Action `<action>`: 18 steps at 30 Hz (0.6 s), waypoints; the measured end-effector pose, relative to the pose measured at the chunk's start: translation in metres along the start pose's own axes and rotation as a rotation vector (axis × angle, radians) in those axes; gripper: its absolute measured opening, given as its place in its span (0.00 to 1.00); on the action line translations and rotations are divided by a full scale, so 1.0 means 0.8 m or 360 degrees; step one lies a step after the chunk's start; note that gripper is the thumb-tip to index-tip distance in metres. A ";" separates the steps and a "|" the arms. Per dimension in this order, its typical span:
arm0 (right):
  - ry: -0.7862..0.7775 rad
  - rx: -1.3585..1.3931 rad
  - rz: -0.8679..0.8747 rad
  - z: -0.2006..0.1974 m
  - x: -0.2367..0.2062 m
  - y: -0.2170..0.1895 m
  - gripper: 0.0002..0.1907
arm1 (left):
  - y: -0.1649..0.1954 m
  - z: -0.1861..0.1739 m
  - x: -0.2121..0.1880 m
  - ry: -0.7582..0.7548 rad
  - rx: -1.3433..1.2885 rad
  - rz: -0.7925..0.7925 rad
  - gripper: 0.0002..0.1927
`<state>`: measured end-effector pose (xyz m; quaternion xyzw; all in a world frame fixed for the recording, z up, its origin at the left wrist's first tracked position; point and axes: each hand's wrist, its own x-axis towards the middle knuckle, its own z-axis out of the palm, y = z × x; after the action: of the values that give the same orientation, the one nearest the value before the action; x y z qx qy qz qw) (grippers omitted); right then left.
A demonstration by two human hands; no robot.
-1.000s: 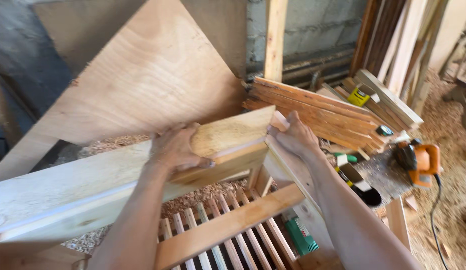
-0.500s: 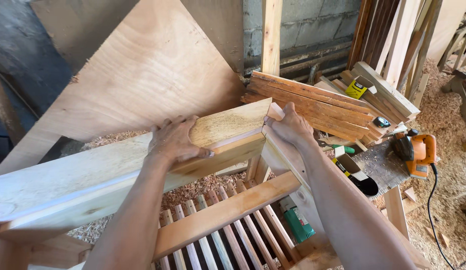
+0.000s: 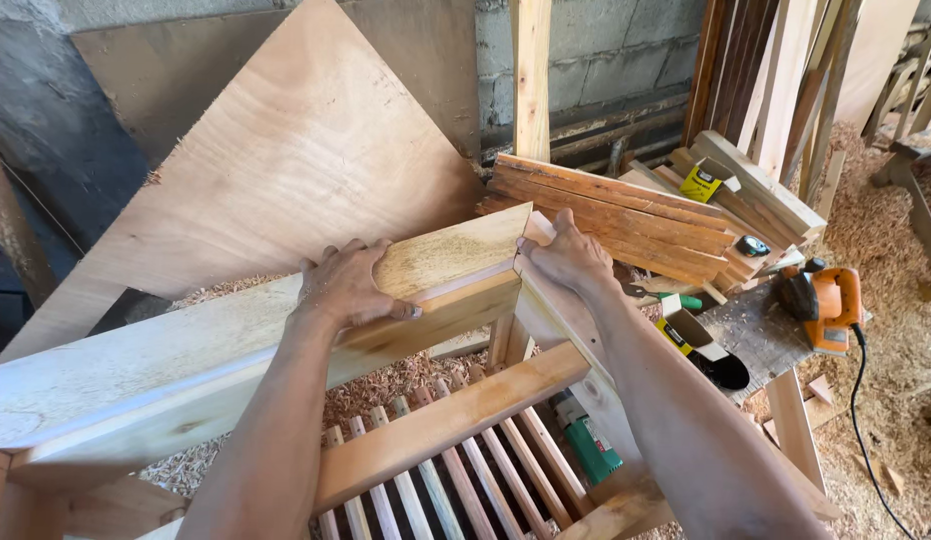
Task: The person fits a wooden plank into a slatted wooden frame, repeatedly adjusting and tapping it into place. They then use a power planer to smooth the plank's edge before reinserting it into the frame.
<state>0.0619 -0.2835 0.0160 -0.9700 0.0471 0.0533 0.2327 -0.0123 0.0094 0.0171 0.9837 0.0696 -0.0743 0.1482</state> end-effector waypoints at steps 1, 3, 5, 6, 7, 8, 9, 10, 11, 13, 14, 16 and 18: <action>-0.0011 -0.0007 0.0016 -0.001 0.000 -0.001 0.38 | 0.001 -0.001 0.001 0.0013 -0.0014 0.0013 0.70; -0.0011 -0.0004 0.0013 -0.002 0.001 -0.002 0.39 | 0.001 -0.001 0.001 0.0037 -0.0020 0.0016 0.71; -0.0009 0.0003 0.0007 -0.002 0.002 -0.002 0.40 | 0.000 -0.001 0.001 0.0026 -0.0021 0.0011 0.71; 0.0001 0.0009 -0.0006 -0.002 0.002 -0.002 0.41 | 0.000 -0.002 0.001 0.0017 -0.0020 0.0006 0.71; 0.0011 0.0014 -0.0020 -0.002 0.003 -0.002 0.41 | 0.000 -0.002 0.002 0.0007 -0.0020 -0.0001 0.71; 0.0025 0.0019 -0.0031 -0.002 0.004 -0.002 0.42 | -0.001 -0.003 0.003 0.0019 -0.0009 0.0006 0.70; 0.0032 0.0021 -0.0042 -0.001 0.004 -0.002 0.42 | -0.002 -0.003 0.004 0.0025 0.0000 0.0009 0.70; 0.0032 0.0023 -0.0049 0.000 0.004 -0.001 0.42 | -0.004 -0.002 0.003 0.0024 0.0012 0.0009 0.69; 0.0014 0.0014 -0.0024 0.001 0.003 -0.001 0.41 | -0.005 -0.001 0.002 0.0015 0.0035 0.0011 0.69; -0.0005 -0.0007 0.0010 0.002 0.002 -0.001 0.40 | -0.006 0.001 0.002 0.0018 0.0076 0.0018 0.70; 0.0001 -0.0005 -0.0009 0.002 0.001 -0.001 0.40 | -0.006 0.001 0.001 0.0020 0.0081 0.0020 0.70; 0.0021 0.0004 -0.0044 0.002 -0.001 -0.001 0.40 | -0.005 0.001 0.000 0.0029 0.0093 0.0030 0.70; 0.0045 -0.0042 -0.0072 0.001 -0.002 -0.002 0.41 | -0.004 0.000 -0.001 0.0022 0.0095 0.0020 0.70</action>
<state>0.0604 -0.2819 0.0158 -0.9744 0.0278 0.0349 0.2204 -0.0136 0.0125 0.0159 0.9886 0.0623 -0.0687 0.1188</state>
